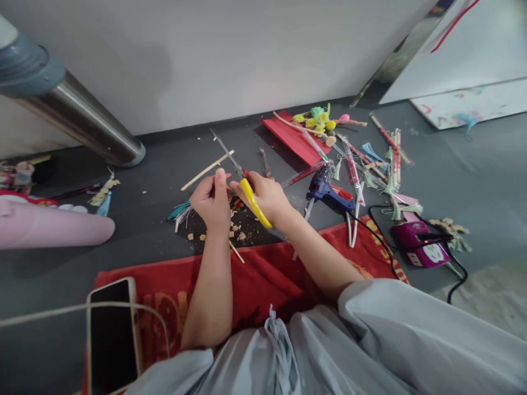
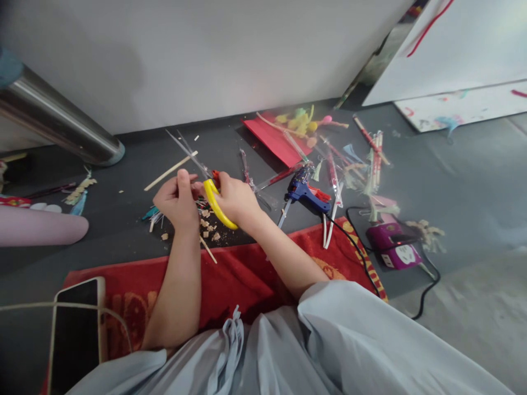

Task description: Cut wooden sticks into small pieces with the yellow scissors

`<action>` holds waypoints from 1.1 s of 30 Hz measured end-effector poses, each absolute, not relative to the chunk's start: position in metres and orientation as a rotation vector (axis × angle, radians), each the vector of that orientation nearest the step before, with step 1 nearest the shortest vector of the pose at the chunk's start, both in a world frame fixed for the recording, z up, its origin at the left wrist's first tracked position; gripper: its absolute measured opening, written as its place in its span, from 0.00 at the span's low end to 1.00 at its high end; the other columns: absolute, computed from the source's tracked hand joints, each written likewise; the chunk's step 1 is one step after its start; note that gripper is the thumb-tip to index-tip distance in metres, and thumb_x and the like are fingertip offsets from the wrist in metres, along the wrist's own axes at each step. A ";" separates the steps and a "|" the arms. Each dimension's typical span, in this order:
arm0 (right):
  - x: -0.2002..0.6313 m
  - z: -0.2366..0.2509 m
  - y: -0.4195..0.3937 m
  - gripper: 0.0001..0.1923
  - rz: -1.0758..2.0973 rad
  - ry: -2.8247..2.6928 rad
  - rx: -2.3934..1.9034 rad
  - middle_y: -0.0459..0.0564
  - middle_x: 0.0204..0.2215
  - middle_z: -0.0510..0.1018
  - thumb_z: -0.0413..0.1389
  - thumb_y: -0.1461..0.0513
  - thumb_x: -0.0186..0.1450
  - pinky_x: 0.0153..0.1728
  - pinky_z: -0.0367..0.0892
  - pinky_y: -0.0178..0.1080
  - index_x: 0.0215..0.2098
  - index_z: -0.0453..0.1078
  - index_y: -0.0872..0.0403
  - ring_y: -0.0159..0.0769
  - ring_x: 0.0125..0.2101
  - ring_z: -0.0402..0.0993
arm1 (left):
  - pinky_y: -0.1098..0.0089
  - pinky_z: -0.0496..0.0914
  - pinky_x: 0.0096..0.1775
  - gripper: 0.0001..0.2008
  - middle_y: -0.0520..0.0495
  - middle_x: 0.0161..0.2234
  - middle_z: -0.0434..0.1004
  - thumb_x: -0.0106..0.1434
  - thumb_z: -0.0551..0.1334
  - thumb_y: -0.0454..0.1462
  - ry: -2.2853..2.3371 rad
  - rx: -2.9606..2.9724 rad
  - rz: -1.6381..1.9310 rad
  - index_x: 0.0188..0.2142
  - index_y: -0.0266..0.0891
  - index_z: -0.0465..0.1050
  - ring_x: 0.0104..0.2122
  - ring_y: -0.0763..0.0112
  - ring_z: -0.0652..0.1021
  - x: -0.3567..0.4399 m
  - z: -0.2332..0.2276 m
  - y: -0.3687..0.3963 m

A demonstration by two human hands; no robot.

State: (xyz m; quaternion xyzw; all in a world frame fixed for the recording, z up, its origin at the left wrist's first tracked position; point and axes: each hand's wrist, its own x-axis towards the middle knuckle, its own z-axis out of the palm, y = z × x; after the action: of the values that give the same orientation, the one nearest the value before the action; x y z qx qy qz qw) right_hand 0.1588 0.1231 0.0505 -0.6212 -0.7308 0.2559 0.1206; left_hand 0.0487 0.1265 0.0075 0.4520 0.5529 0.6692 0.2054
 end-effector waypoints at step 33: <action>0.166 0.056 0.124 0.36 0.725 -2.400 -1.785 0.59 0.36 0.79 0.35 0.37 0.63 0.30 0.59 0.37 0.38 0.69 0.57 0.45 0.37 0.76 | 0.70 0.65 0.35 0.13 0.48 0.26 0.71 0.65 0.53 0.40 1.796 1.827 1.746 0.29 0.38 0.71 0.29 0.72 0.71 0.033 0.004 0.129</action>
State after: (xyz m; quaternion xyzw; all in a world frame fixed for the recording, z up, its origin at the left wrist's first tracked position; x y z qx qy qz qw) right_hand 0.1659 0.1242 0.0562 -0.5797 -0.7795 0.2353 0.0318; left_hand 0.0327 0.1291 0.0040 0.5891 0.5792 0.5631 0.0205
